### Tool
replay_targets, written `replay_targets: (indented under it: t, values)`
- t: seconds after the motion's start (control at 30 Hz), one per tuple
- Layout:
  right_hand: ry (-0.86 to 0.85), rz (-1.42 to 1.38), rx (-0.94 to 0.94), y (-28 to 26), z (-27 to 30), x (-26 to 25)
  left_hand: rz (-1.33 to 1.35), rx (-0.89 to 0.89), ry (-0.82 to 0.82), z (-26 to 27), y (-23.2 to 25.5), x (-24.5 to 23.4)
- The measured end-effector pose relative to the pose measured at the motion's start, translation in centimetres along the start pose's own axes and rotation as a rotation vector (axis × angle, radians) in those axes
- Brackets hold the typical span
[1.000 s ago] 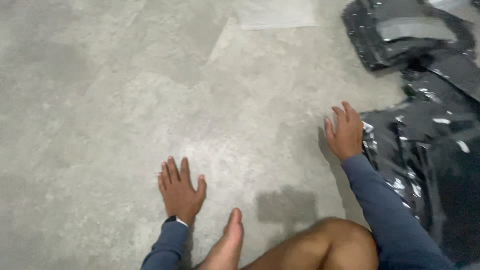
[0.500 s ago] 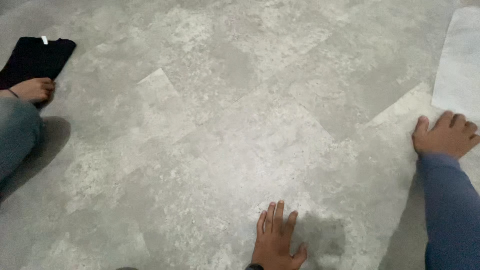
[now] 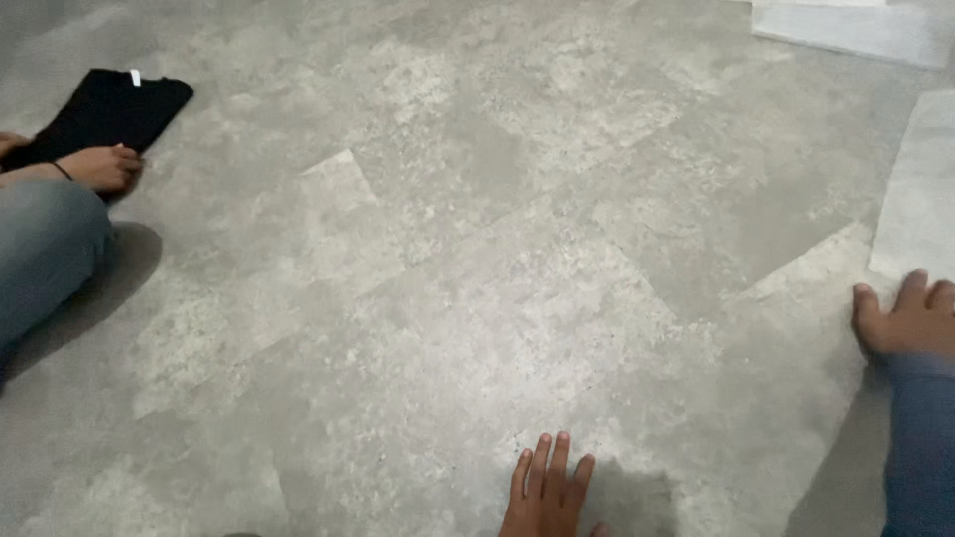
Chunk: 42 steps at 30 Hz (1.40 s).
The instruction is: The person picks up a folded black garment, slides it into a plastic bag, and seals the bag by pressing on the adhesive strip. The person then picks up another empty bag, picks up another folded garment, and places it inside the bag.
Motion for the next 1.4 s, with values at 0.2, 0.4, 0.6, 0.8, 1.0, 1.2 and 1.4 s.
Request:
replay_targets:
  t: [0.2,0.4,0.6,0.8,1.0,1.2,1.4]
  values:
    - [-0.107,0.26,-0.031,-2.5,4.7,-3.7,0.201,-0.067,-0.161,-0.7,-0.1,-1.9]
    - [-0.331,-0.152,0.025,-7.8,15.2,-12.2,0.432,-0.099,-0.295,-0.4,0.2,-4.9]
    - [-0.188,-0.155,-0.01,-12.9,29.1,-20.2,0.492,-0.09,-0.431,1.0,-0.4,-8.1]
    - [-0.153,-0.299,-0.086,-15.5,36.9,-25.7,0.479,0.005,-0.508,9.3,-5.2,-8.3]
    - [-0.299,-0.421,-0.214,-17.0,34.5,-26.1,0.36,-0.201,-0.878,15.9,-7.1,-10.1]
    - [-0.41,-0.498,-0.137,-18.7,32.1,-25.6,0.359,-0.206,-0.768,15.5,-7.3,-8.1]
    - [-0.645,-0.258,-0.262,-22.5,38.6,-23.8,0.271,-0.188,-0.766,15.3,-7.0,-7.2]
Point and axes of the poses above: each hand's wrist, its own z-axis away from the middle knuckle, its own x-axis out of the palm, y = z × x, the point moved 6 cm from there along -z, towards the middle knuckle, and after that the axes turned 3 degrees about -z, right-handed, at the moved point
